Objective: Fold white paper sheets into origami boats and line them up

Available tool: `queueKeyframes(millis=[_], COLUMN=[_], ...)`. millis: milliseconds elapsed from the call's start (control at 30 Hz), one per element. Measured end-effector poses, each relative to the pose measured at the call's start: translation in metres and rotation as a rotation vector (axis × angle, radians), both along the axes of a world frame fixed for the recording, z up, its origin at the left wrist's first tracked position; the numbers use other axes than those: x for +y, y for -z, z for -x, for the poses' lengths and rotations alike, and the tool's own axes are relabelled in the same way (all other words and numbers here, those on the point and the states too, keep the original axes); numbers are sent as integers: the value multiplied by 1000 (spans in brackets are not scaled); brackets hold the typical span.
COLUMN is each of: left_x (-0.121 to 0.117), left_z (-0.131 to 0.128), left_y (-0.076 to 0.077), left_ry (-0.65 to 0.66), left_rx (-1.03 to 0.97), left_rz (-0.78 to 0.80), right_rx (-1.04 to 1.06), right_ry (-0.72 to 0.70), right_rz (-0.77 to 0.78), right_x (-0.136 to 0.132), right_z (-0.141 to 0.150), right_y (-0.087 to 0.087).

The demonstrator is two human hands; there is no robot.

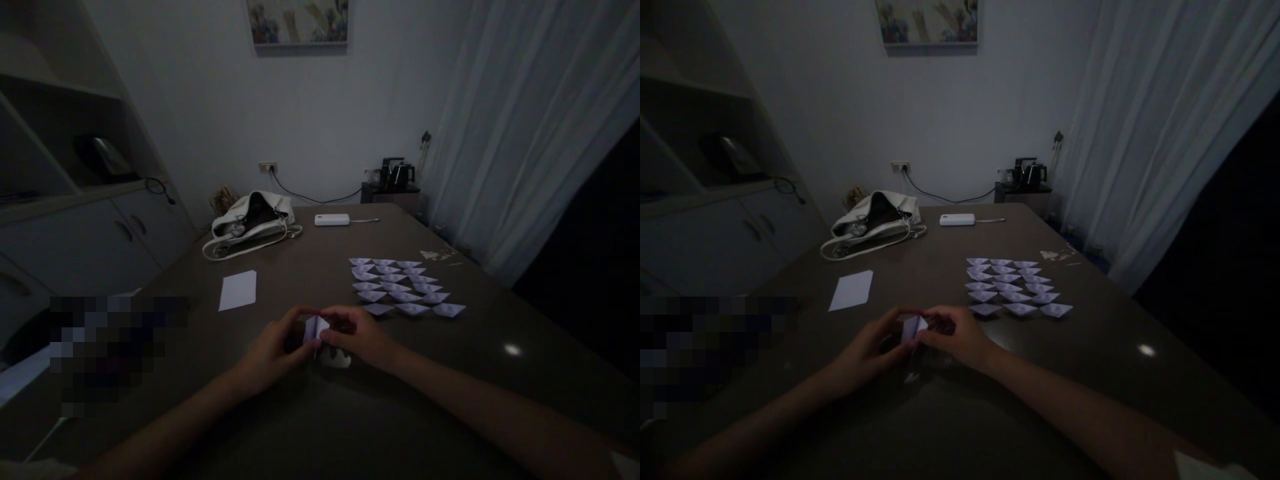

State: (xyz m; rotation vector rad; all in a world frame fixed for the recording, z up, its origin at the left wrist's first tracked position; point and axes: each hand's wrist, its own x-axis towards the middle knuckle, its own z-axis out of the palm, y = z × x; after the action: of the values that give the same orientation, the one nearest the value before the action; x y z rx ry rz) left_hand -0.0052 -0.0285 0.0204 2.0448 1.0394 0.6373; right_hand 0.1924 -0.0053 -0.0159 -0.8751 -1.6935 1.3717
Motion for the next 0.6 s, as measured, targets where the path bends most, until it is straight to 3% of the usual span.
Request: queueKeyframes(millis=[333, 600], left_x=[6, 14], left_z=[3, 7], left_y=[13, 15], left_ry=[-146, -194], left_rx=[10, 127], left_rz=[-4, -120], right_rx=[-52, -257], right_ry=[55, 168], right_rz=[-34, -249], right_x=[2, -7], right_z=[-1, 3], right_y=[6, 5])
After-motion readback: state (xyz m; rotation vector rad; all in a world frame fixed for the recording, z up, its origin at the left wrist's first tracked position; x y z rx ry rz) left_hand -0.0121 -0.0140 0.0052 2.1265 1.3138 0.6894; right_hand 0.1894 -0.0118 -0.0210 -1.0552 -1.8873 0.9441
